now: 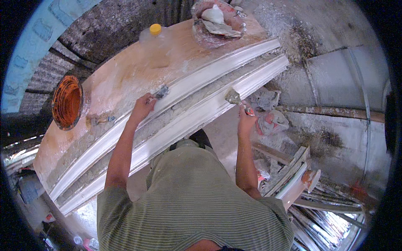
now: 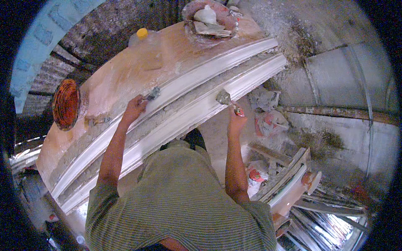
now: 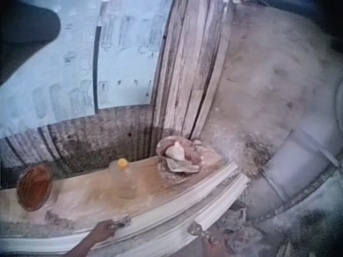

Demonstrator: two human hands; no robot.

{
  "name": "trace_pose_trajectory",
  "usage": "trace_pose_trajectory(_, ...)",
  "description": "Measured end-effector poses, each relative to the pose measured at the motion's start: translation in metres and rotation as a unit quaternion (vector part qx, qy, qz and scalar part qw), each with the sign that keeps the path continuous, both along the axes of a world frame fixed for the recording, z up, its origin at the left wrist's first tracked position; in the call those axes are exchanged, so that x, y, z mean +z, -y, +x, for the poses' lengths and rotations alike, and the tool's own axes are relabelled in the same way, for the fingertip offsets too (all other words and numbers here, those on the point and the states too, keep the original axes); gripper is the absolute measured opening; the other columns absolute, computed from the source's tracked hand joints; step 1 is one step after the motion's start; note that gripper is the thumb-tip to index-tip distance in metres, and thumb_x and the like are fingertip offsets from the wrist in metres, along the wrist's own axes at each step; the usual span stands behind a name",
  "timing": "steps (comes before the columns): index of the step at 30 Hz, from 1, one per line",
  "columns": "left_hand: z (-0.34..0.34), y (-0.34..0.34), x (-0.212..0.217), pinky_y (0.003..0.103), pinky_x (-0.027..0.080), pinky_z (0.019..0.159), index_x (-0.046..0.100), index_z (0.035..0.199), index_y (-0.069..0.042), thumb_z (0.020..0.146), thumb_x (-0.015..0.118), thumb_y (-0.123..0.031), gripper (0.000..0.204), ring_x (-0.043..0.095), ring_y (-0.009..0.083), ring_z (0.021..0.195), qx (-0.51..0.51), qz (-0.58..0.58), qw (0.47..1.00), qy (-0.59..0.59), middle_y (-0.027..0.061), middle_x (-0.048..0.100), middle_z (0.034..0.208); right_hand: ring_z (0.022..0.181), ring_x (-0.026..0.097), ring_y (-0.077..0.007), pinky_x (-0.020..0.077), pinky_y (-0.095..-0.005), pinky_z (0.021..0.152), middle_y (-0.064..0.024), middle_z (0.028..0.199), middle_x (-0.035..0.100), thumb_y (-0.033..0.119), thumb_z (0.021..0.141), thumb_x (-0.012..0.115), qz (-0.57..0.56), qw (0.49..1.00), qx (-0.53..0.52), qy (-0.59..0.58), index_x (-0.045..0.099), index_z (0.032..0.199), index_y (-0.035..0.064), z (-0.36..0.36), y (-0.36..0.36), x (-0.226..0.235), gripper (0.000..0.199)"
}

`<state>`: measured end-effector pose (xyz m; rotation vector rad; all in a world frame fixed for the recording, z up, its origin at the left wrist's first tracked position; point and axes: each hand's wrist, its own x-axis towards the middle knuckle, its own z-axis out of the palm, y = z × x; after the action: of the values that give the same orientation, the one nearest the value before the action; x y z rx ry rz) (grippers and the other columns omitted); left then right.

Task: The person applies a white plaster-like substance to a long, curved wooden object using a putty knife and a brush. They spread the material along the grooves and smooth the surface repeatedly.

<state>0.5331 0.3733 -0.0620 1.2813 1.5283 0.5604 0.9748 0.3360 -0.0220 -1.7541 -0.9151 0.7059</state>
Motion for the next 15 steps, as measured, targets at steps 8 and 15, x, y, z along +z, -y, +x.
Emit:
trace_pose_trajectory(8, 0.109, -0.106, -0.022, 0.051, 0.052, 0.089, 0.067, 0.104, -0.001, 0.089, 0.068, -0.030, 0.033, 0.067, 0.0459, 0.094, -0.023, 0.090, 0.991, -0.098, 0.0281, 0.069, 0.095, 0.059, 0.049, -0.0039, 0.0393, -0.0220, 0.052, 0.0050, 0.070, 0.057, 0.010, 0.091, 0.070, 0.012, 1.000, -0.005, 0.010, 0.073, 0.110, 0.0022, -0.005, 0.008, 0.008, 0.020)
trace_pose_trajectory(15, 0.086, -0.085, -0.022, 0.047, 0.053, 0.082, 0.068, 0.098, -0.001, 0.089, 0.068, -0.030, 0.030, 0.068, 0.0421, 0.090, -0.055, 0.069, 0.993, -0.078, 0.0268, 0.070, 0.092, 0.072, 0.055, -0.0071, 0.0458, -0.0253, 0.064, 0.0015, 0.085, 0.068, 0.010, 0.089, 0.072, 0.006, 0.999, -0.032, -0.006, 0.073, 0.107, -0.0003, -0.001, 0.018, 0.004, 0.021)
